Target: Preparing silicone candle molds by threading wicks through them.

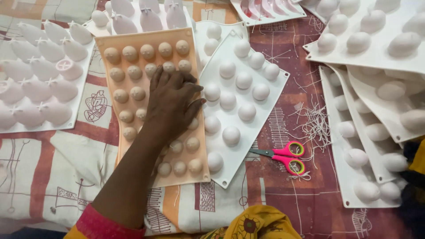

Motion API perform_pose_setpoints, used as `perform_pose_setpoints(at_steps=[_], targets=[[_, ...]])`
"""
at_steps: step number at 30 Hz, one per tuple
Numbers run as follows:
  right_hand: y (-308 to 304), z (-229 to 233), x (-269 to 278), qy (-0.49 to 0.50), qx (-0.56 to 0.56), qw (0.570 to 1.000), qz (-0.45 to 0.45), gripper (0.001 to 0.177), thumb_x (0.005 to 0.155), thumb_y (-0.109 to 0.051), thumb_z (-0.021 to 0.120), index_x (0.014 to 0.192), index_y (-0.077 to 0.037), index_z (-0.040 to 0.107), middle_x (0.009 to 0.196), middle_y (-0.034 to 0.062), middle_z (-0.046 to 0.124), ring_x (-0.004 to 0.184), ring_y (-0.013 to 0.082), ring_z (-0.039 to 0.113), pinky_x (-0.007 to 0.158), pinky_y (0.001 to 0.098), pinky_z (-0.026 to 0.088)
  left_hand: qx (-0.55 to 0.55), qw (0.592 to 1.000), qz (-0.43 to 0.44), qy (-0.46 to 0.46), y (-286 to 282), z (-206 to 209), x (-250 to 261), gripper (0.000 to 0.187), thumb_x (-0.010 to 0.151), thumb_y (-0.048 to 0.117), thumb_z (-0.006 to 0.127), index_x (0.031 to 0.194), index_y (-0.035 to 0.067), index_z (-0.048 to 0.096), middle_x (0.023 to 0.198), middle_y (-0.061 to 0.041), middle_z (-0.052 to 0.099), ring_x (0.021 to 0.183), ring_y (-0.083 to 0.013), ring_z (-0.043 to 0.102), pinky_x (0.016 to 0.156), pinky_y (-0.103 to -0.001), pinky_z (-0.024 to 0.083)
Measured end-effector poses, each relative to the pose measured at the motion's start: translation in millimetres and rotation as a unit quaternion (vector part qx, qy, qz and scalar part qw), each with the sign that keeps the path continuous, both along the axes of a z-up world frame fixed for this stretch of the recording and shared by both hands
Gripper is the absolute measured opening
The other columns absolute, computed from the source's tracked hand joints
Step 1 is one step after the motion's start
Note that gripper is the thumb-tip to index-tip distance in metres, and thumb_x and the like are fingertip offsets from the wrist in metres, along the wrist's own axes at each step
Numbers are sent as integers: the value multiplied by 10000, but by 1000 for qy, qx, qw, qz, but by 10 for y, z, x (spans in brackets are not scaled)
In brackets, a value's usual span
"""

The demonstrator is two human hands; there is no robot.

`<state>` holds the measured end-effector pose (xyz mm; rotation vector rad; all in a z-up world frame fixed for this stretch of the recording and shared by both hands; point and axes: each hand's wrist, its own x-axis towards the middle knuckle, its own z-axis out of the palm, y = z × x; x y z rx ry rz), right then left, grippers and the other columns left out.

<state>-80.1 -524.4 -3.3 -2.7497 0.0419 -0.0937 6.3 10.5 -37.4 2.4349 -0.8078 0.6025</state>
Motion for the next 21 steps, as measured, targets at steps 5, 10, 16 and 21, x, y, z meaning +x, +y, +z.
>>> perform_pose_setpoints(at_steps=[5, 10, 16, 21], targets=[[1494, 60, 124, -2, 15, 1000, 9, 430, 912, -317, 745, 1237, -37, 723, 1044, 179, 749, 801, 274, 729, 639, 425, 605, -35, 999, -2, -9, 60, 46, -19, 240, 871, 212, 800, 1074, 95, 748, 1158, -85, 650, 1169, -329, 568, 1125, -528, 362], [2457, -335, 655, -34, 62, 992, 100, 471, 828, -365, 789, 1193, -76, 719, 1131, 171, 669, 847, 313, 720, 779, 451, 562, -69, 992, 87, -53, 544, 264, -87, 372, 925, 218, 819, 1250, 82, 700, 1352, -176, 611, 1249, -372, 560, 1044, -495, 444], [2859, -203, 606, -118, -27, 982, 142, 462, 829, -416, 834, 1143, -88, 754, 1107, 198, 631, 974, 347, 637, 803, 473, 534, -166, 964, 192, 76, 1195, -180, 101, 853, 835, 308, 878, 1478, -22, 426, 1289, -207, 601, 1194, -345, 590, 981, -449, 486], [2874, -524, 537, -140, 31, 966, 214, 192, 792, -209, 801, 933, -85, 765, 1114, 140, 668, 1011, 334, 616, 850, 441, 522, -281, 904, 182, 266, 924, -144, 109, 903, 794, 287, 874, 1504, -7, 400, 1219, -161, 677, 1107, -254, 667, 924, -349, 562]])
